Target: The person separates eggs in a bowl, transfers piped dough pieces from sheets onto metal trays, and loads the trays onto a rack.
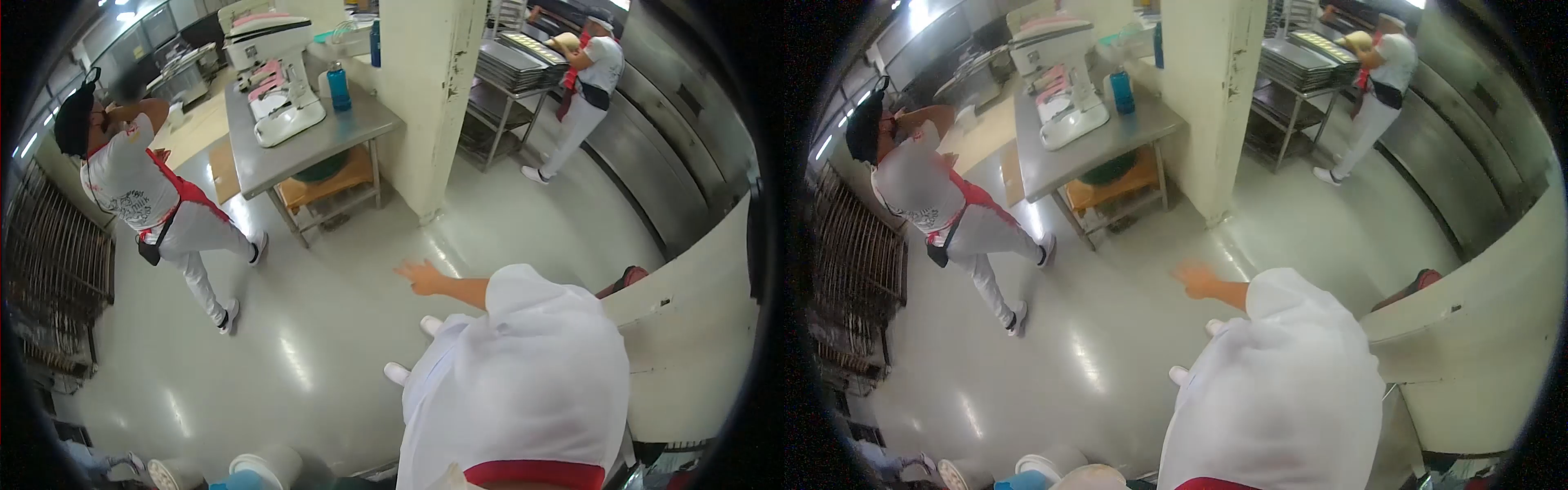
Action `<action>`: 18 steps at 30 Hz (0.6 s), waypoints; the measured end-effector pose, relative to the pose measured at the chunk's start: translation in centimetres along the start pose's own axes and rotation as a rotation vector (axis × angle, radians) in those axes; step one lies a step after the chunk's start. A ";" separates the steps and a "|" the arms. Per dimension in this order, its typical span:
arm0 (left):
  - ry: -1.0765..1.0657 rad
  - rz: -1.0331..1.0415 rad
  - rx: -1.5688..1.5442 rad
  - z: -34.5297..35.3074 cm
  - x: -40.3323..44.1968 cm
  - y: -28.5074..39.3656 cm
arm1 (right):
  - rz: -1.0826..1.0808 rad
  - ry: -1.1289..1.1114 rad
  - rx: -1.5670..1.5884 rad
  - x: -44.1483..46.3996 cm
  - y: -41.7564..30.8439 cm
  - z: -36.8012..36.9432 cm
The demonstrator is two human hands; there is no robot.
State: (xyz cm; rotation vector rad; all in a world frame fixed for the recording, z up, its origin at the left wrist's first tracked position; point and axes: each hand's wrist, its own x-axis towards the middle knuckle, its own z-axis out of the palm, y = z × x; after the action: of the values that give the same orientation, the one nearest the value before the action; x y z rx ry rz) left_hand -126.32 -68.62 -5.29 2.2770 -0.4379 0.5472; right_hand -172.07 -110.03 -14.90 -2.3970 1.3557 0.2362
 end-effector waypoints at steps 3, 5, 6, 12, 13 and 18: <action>-0.027 -0.009 -0.143 0.9 -1.1 4.0 | 0.011 -0.043 0.037 0.8 -3.4 -0.3; -0.044 -0.016 -0.244 1.3 -1.9 6.4 | -0.055 -0.053 0.097 2.2 -5.2 1.4; -0.057 -0.023 -0.296 1.3 -2.4 7.5 | -0.117 -0.036 0.118 2.8 -6.3 2.3; -0.148 -0.113 -0.566 0.8 -6.3 13.1 | -0.798 0.069 0.425 4.7 -22.3 4.7; -0.160 -0.136 -0.606 0.8 -7.0 13.9 | -0.978 0.099 0.509 3.5 -25.3 3.6; -0.210 -0.214 -0.750 0.0 -9.1 17.0 | -1.160 -0.175 0.429 -1.4 -36.1 -1.1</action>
State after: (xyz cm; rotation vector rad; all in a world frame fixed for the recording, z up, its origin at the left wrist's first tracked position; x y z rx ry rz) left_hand -141.86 -78.66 0.02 1.6245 -0.4064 0.0099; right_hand -142.08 -92.62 -4.83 -2.2880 -0.1770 -0.1537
